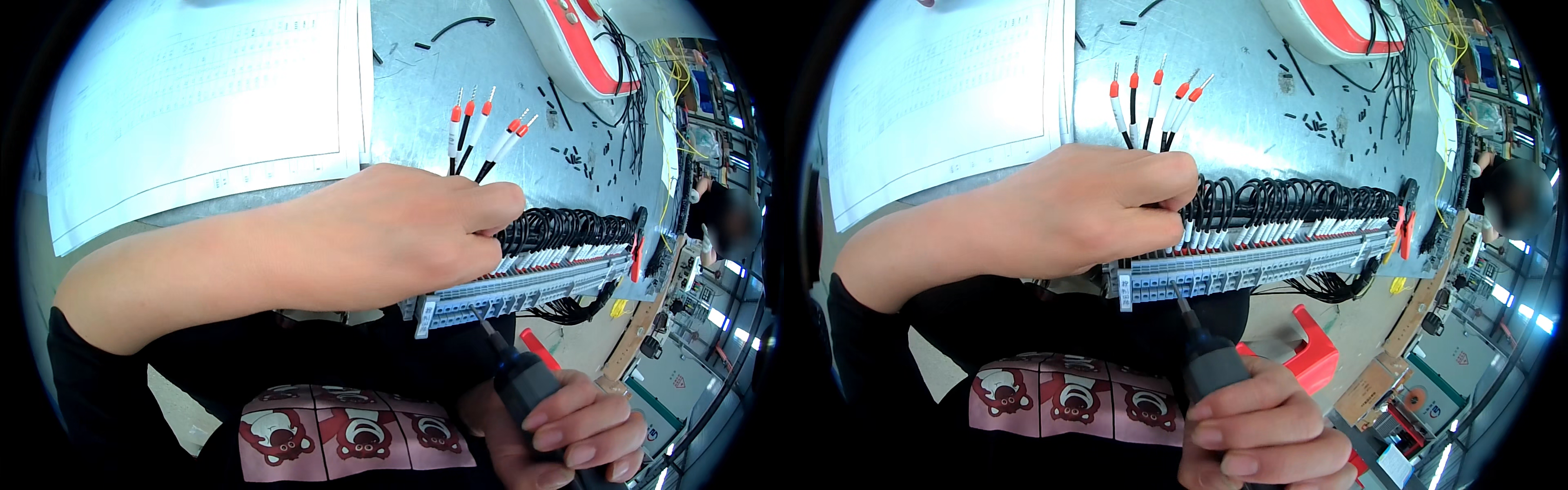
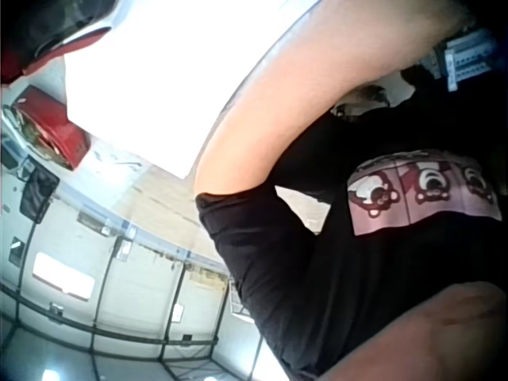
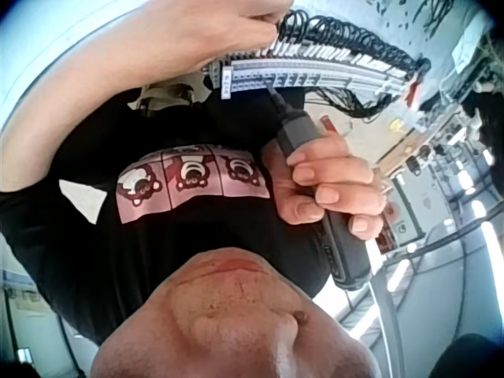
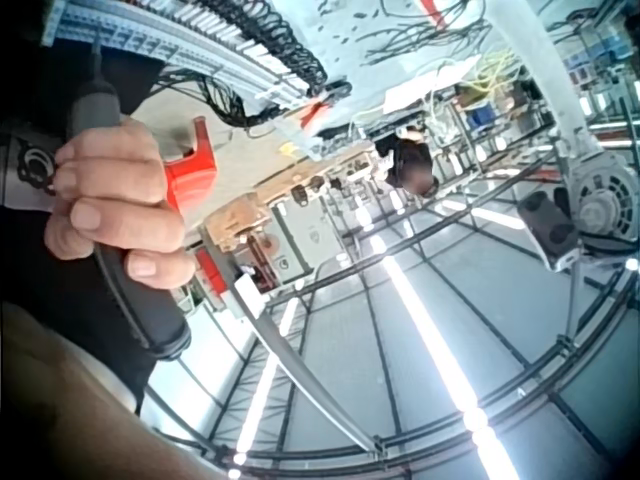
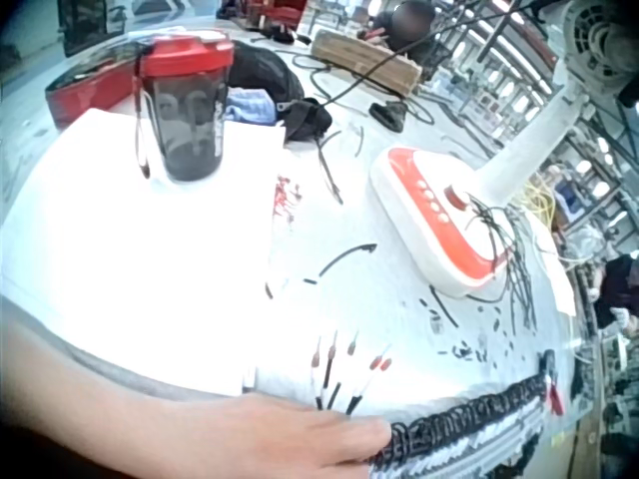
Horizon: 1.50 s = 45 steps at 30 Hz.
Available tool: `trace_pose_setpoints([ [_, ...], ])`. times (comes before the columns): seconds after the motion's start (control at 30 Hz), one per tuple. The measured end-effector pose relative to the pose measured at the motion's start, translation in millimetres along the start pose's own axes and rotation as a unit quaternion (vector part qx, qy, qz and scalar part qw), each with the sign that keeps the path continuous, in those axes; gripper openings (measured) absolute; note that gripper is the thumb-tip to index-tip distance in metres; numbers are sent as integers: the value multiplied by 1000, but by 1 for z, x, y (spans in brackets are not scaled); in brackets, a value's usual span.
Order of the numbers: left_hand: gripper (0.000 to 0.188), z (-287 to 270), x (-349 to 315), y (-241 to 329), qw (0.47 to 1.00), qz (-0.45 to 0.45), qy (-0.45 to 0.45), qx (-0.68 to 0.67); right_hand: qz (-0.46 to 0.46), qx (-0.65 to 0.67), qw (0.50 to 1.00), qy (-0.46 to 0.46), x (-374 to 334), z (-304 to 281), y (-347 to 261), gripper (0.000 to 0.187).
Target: The person uses a screwdriver to tighten screws on a DIN rail terminal block, securing multiple black wires with red ferrules. The person works sequentially along the block, inserting wires and tightening each connection.
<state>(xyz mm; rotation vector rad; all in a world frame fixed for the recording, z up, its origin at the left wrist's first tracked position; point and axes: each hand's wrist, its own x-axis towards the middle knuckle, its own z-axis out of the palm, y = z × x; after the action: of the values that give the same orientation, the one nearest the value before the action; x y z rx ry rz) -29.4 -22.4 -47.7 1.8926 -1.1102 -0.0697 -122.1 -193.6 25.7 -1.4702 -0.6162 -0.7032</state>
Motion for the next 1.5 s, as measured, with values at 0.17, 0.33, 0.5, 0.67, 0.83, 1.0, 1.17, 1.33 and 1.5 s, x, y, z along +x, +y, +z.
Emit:
trace_pose_setpoints([
  [0.17,10,5,-2,7,999,-26,45,-9,14,22,999,-46,5,-1,2,41],
  [0.33,9,7,-1,8,998,-29,51,1,-22,47,999,-4,-5,4,9,44],
  [0.5,8,10,-3,5,998,-17,62,1,-22,56,998,7,-5,11,11,40],
  [0.67,8,9,-3,4,998,-17,62,-12,-22,63,998,0,-5,12,11,39],
  [0.83,9,10,-4,3,998,-20,54,-20,-6,65,998,-7,0,11,12,43],
  [1.0,9,9,-2,3,997,3,69,-18,9,43,998,-47,2,12,6,41],
  [1.17,9,8,-3,4,998,-32,44,-30,19,54,997,-50,3,10,10,39],
  [1.33,9,11,-3,1,998,6,67,-17,26,52,997,-57,4,9,9,38],
  [1.5,10,11,-4,1,997,8,74,-17,9,61,998,-3,5,12,11,49],
])
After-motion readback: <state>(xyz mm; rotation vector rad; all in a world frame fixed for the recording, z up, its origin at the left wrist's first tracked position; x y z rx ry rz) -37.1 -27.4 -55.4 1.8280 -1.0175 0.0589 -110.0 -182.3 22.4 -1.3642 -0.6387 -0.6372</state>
